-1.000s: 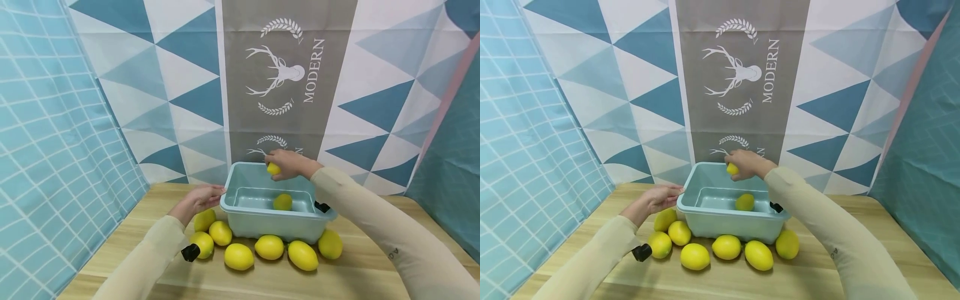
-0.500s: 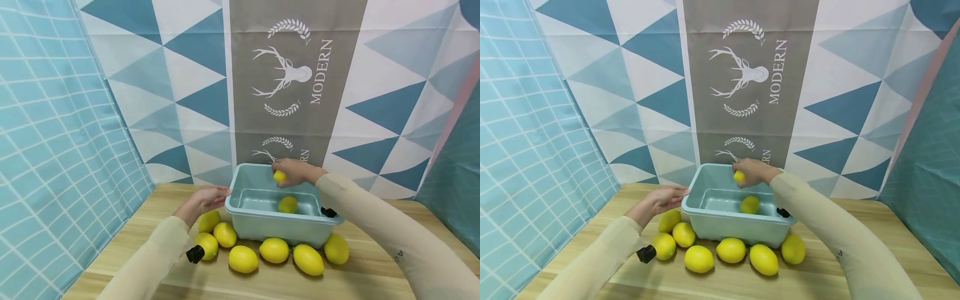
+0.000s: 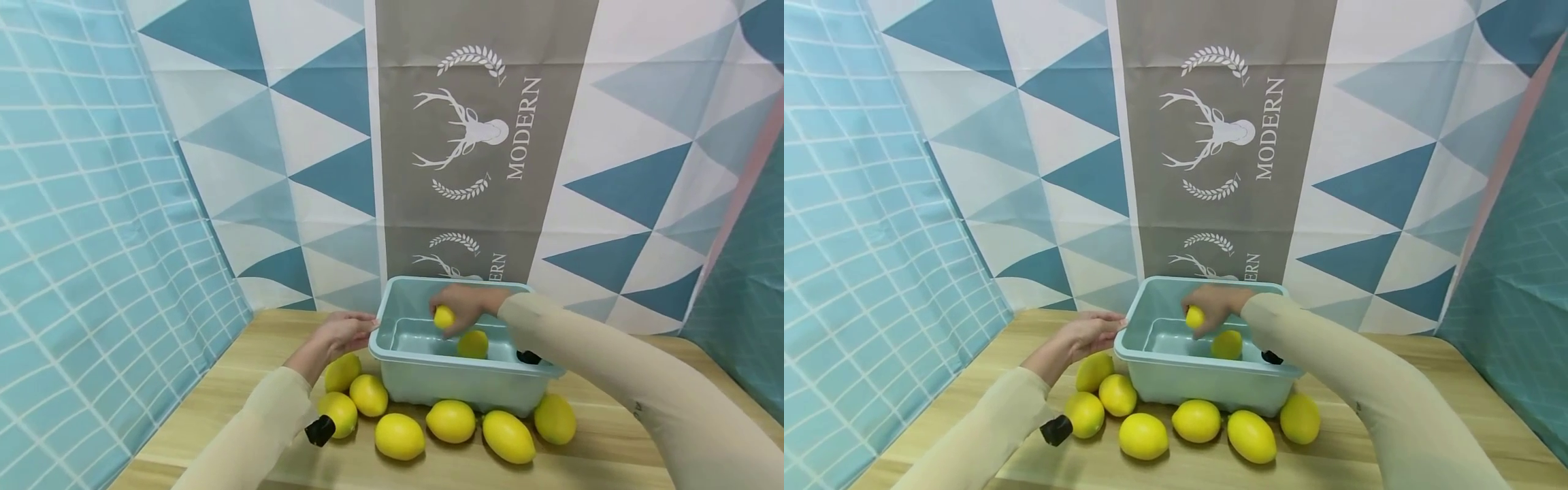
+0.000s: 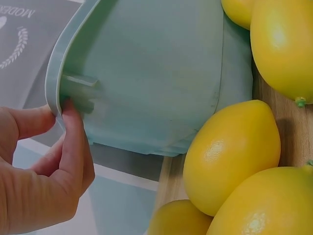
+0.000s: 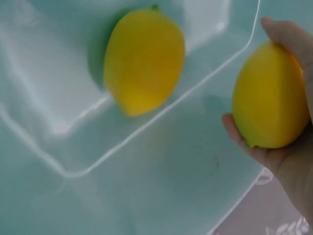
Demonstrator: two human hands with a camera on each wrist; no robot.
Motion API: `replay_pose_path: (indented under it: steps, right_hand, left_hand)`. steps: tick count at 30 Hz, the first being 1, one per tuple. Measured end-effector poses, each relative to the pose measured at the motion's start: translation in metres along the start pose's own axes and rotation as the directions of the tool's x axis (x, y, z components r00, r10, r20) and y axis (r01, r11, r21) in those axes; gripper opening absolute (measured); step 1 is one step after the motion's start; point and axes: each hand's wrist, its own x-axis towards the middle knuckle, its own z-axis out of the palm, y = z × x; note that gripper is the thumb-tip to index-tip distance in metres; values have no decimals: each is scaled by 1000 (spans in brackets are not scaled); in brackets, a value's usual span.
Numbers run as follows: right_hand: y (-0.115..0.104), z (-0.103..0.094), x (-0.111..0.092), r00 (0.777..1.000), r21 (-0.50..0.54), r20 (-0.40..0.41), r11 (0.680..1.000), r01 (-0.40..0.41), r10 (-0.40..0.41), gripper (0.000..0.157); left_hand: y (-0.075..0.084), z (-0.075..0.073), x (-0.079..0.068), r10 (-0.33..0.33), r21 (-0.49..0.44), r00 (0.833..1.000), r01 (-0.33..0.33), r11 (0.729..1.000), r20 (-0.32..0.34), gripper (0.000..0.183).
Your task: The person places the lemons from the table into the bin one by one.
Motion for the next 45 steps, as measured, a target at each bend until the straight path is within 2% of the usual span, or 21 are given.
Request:
replay_pose_path:
  steps: [4,9,12,17,23,33,38,45]
  right_hand:
    - [-4,3,8,999,15,46,1000,15,-16,30]
    - [-9,7,13,988,-15,154,1000,0,2,33]
    - [-9,13,13,982,-31,188,999,-27,32,35]
    - [-4,24,7,981,-27,178,996,-80,83,37]
    - [-3,25,0,988,-22,131,997,-77,79,45]
    - [-10,12,-9,987,-41,138,996,-77,82,47]
    - [-19,-7,-15,980,-108,168,990,-93,110,48]
    - [-34,-38,-18,963,-230,183,961,-153,197,49]
  left_hand:
    - [-1,3,-4,12,45,1000,-12,999,-21,37]
    - [1,5,-3,19,23,999,-19,1000,-35,36]
    - [0,4,-1,23,4,999,-23,1000,-36,36]
    - [-3,6,-1,6,7,1000,-6,1000,-23,35]
    - [-6,8,-2,5,13,1000,-5,1000,-22,35]
    - [-4,7,0,16,-9,1000,-16,1000,-2,37]
    - [-2,5,1,4,15,1000,-4,1000,-3,37]
    - [0,-1,2,0,24,1000,0,1000,-4,38]
